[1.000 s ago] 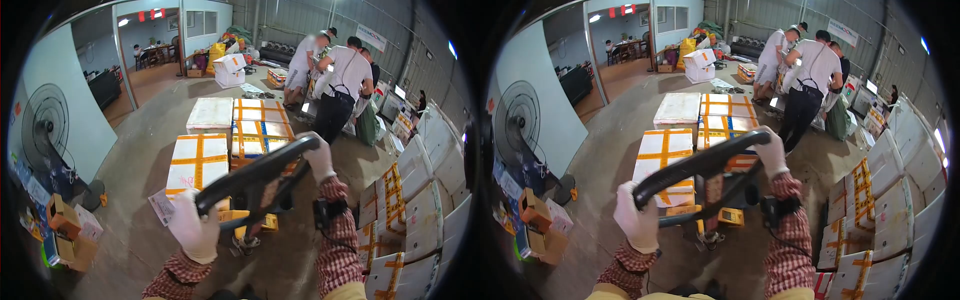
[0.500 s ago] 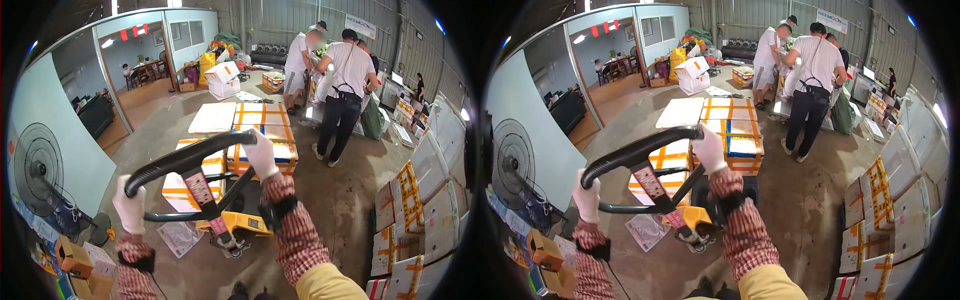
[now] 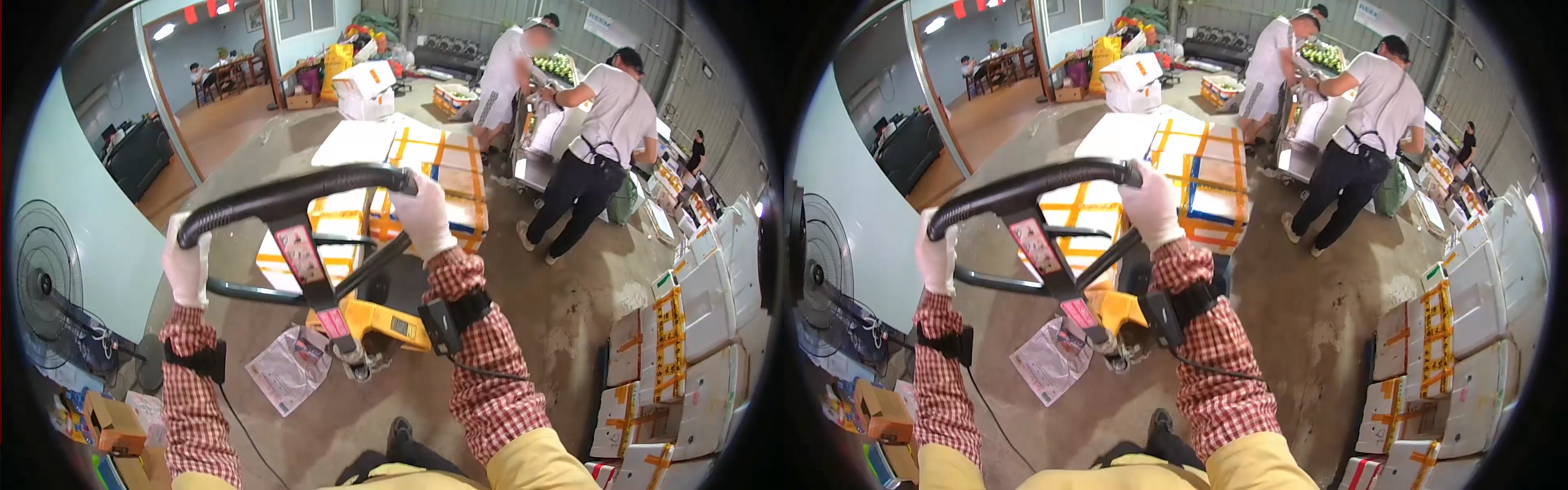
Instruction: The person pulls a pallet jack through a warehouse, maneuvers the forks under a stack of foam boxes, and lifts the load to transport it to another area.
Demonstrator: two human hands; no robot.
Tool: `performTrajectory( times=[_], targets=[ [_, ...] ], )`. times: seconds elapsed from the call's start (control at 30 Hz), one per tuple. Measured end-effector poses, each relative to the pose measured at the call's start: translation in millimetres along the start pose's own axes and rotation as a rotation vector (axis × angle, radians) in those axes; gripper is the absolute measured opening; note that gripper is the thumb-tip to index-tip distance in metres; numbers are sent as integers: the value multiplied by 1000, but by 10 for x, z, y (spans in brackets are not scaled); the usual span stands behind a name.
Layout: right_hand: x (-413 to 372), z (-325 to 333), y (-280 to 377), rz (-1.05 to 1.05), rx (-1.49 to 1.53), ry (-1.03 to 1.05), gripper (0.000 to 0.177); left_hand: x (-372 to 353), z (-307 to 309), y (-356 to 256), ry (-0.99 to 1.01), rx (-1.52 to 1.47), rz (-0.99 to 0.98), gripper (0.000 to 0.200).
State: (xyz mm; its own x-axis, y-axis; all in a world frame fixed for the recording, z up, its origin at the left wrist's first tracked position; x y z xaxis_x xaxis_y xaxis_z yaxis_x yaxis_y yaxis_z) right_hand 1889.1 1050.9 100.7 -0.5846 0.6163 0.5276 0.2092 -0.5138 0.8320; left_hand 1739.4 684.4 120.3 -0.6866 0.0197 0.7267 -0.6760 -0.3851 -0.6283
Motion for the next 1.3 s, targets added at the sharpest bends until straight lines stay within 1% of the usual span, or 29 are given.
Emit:
performTrajectory(
  times=[0.03, 0.13, 0.17, 0.2, 0.23, 0.27, 0.3, 0.33, 0.37, 0.43, 0.47, 0.5, 0.57, 0.6, 0.63, 0.67, 0.7, 0.77, 0.8, 0.83, 0.9, 0.93, 0.97, 1.03, 1.1, 1.17, 1.2, 1.23, 1.3],
  targets=[
    [43, -12, -88, 56, 2, -11, 34, 7, -56, 33, -3, 0, 17, 27],
    [459, -300, -305, -92, 156, 65, 29, 320, -257, 77, -20, 35, 17, 24],
    [483, -337, -272, -171, 163, 78, 27, 360, -292, 135, -50, 30, -64, 21],
    [563, -372, -241, -95, 167, 104, 26, 396, -329, 133, -34, 5, -55, 18],
    [598, -384, -259, -157, 174, 125, 24, 416, -354, 81, -11, -14, -49, 16],
    [679, -367, -296, -116, 20, 93, 23, 436, -368, 52, -5, -23, -46, 14],
    [735, -410, -281, -48, 269, 72, 24, 481, -391, 30, 0, -37, -45, 12],
    [802, -397, -287, -51, 157, 79, 15, 498, -414, -65, 27, -56, -17, 10],
    [870, -346, -314, -60, -44, 75, 13, 519, -442, -7, 60, -54, -16, 13],
    [864, -288, -392, -64, -28, 43, 17, 547, -428, -59, 54, -16, -123, 16],
    [803, -296, -246, 79, -14, -22, 15, 567, -424, 29, 104, -100, -53, 18],
    [654, -247, -159, -81, -71, -10, 14, 546, -381, 60, 127, -100, -46, 19],
    [322, -227, 49, -90, -71, -30, 24, 561, -271, 68, 149, -123, -57, 21],
    [180, -228, 136, -52, -74, 33, 28, 565, -195, 84, 157, -96, -115, 27],
    [49, -201, 136, -115, -65, 72, 32, 541, -146, 141, 165, -179, -80, 31],
    [-61, -211, 246, -58, -106, 124, 35, 526, -95, 168, 170, -153, -84, 32],
    [-148, -330, 482, -25, 13, 191, 36, 510, -24, 194, 171, -125, -86, 34],
    [-313, -446, 611, -130, 118, 248, 30, 485, 61, 395, 253, -173, 50, 33],
    [-392, -477, 600, -175, 116, 269, 27, 471, 95, 430, 258, -182, 50, 33],
    [-412, -498, 623, -94, 98, 291, 24, 480, 103, 439, 259, -191, 49, 33],
    [-438, -512, 627, -55, 67, 245, 18, 481, 91, 436, 260, -256, 57, 35],
    [-508, -481, 551, -84, 34, 227, 17, 431, 100, 503, 315, -313, 193, 37],
    [-585, -473, 553, -114, 59, 197, 18, 441, 153, 380, 286, -221, 82, 35],
    [-755, -436, 505, -96, 109, 92, 20, 328, 196, 447, 288, -310, 93, 32],
    [-836, -436, 564, -14, 13, 12, 19, 255, 255, 451, 284, -282, 58, 29],
    [-914, -367, 529, -48, -69, 7, 14, 190, 337, 349, 319, -235, 25, 30],
    [-974, -351, 539, -43, -65, -2, 12, 164, 389, 302, 254, -220, -59, 31],
    [-1045, -330, 561, -38, -61, -9, 11, 104, 449, 288, 261, -205, -78, 31],
    [-1272, -256, 571, -144, -49, 59, 9, -132, 632, 245, 291, -177, -116, 31]
  ],
)
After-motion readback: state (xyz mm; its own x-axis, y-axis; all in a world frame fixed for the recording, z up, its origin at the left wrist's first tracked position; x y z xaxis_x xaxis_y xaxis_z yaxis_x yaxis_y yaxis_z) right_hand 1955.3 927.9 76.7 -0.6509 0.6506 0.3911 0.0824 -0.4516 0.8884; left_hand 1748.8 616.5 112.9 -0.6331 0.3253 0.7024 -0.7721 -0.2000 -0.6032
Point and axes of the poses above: each hand's wrist, its own x-axis towards the middle knuckle, its own z-axis out of the back of the hand, y = z × x, the point moved 6 cm from there along x, towards the middle knuckle, and after that the axes turned 6 degrees about -y, right-handed, at the moved point
